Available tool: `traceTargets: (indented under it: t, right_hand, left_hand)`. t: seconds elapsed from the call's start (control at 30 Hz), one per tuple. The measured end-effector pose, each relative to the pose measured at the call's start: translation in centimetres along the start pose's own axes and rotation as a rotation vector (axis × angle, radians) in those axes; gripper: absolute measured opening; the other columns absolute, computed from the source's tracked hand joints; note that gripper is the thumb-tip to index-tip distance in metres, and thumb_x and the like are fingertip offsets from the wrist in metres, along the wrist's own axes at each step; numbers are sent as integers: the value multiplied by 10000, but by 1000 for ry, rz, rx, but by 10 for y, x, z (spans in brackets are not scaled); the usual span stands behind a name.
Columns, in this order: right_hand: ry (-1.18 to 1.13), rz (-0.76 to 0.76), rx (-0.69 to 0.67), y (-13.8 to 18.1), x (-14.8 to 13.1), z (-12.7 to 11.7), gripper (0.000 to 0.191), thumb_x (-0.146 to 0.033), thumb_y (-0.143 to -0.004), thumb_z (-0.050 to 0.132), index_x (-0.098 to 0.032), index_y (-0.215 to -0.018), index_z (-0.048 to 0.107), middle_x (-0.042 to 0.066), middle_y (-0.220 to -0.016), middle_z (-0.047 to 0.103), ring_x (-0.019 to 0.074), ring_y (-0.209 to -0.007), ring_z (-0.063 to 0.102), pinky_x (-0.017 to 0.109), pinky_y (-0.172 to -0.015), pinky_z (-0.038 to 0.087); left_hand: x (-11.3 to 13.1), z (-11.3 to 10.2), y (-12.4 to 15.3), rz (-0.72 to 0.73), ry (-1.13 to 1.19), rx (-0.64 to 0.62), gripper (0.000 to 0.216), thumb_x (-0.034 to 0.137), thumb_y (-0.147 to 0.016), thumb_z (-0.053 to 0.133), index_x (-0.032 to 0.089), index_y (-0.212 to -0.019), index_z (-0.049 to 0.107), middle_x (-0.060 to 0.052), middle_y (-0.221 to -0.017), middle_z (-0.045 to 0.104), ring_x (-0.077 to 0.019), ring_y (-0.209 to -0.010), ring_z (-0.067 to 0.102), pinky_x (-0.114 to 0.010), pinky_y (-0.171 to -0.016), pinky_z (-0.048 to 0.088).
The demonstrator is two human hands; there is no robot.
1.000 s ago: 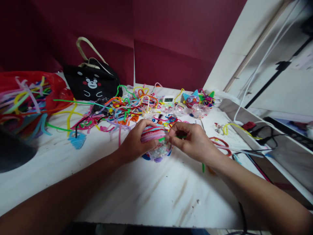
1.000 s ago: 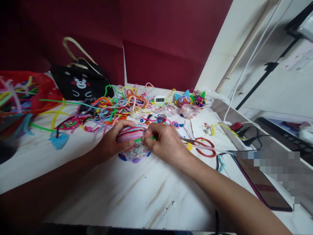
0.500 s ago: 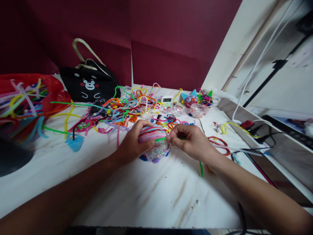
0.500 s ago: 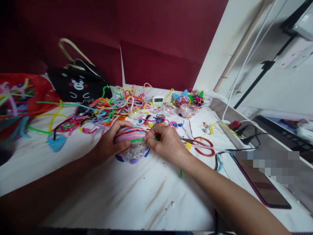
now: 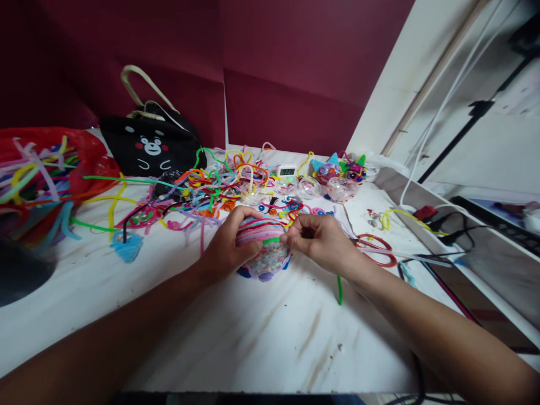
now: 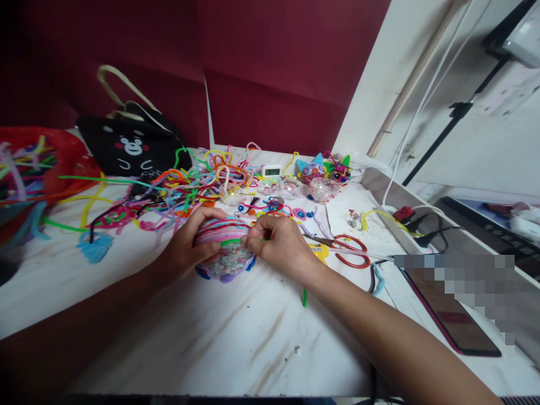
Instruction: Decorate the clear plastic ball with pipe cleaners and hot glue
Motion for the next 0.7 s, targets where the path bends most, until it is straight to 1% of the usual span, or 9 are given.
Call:
traceTargets:
  t: [0.1, 0.23, 0.4, 0.5, 0.6, 0.7]
  right_hand:
    - [-63, 16, -26, -3, 3, 3, 161, -303, -716, 683, -166, -669, 613, -26, -592, 600, 91, -532, 491, 224, -514, 360]
    - [-75, 27, -32, -3, 4, 3, 170, -310, -708, 691, -162, -667, 618, -27, -586, 588, 90, -531, 481, 224, -507, 354]
    - [-71, 26, -14, -3, 7, 0, 199, -350, -729, 691, -160, -713, 635, -12, -624, 614, 103, -557, 508, 232, -528, 375]
    - [-73, 34, 0, -3, 10, 0, 210, -352, -718, 702, -159, -694, 622, -17, -610, 601, 93, -538, 483, 229, -512, 354]
    - [-97, 46, -6, -5, 11, 1, 213, -341, -711, 708, -158, -674, 607, -24, -597, 583, 85, -527, 462, 226, -501, 341]
    - [-98, 41, -8, -6, 9, 2, 230, -350, -706, 720, -156, -665, 604, -29, -579, 572, 81, -515, 452, 222, -487, 337]
  left_hand:
    - [-1, -1, 0, 0, 9, 4, 447, 416, -728, 608, 196, -1099, 493, -67, -1108, 551, -271, -1063, 543, -380, -925, 456]
    - [-4, -1, 0, -8, 46, -1, 424, 423, -739, 620, 209, -1084, 499, -54, -1087, 556, -253, -993, 569, -374, -884, 482]
    - [-13, -2, -1, -12, 83, 17, 451, 433, -734, 638, 208, -1102, 508, -57, -1108, 569, -268, -1047, 558, -374, -896, 485]
    - [-18, -2, -2, -26, 105, 20, 462, 441, -731, 645, 205, -1103, 509, -62, -1123, 572, -269, -1047, 563, -362, -865, 498]
    - [-18, -3, -3, -40, 121, 1, 473, 453, -728, 649, 209, -1109, 510, -57, -1105, 576, -248, -980, 581, -333, -793, 507]
    - [-17, -5, -4, -84, 155, -46, 475, 460, -726, 646, 221, -1110, 503, -38, -1046, 589, -215, -866, 586, -295, -686, 495]
Point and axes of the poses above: each hand's wrist, its own y-axis away from the middle knuckle, its own z-axis out of the palm, x = y × z, the point moved 4 cm from there along -y, towards the middle knuckle
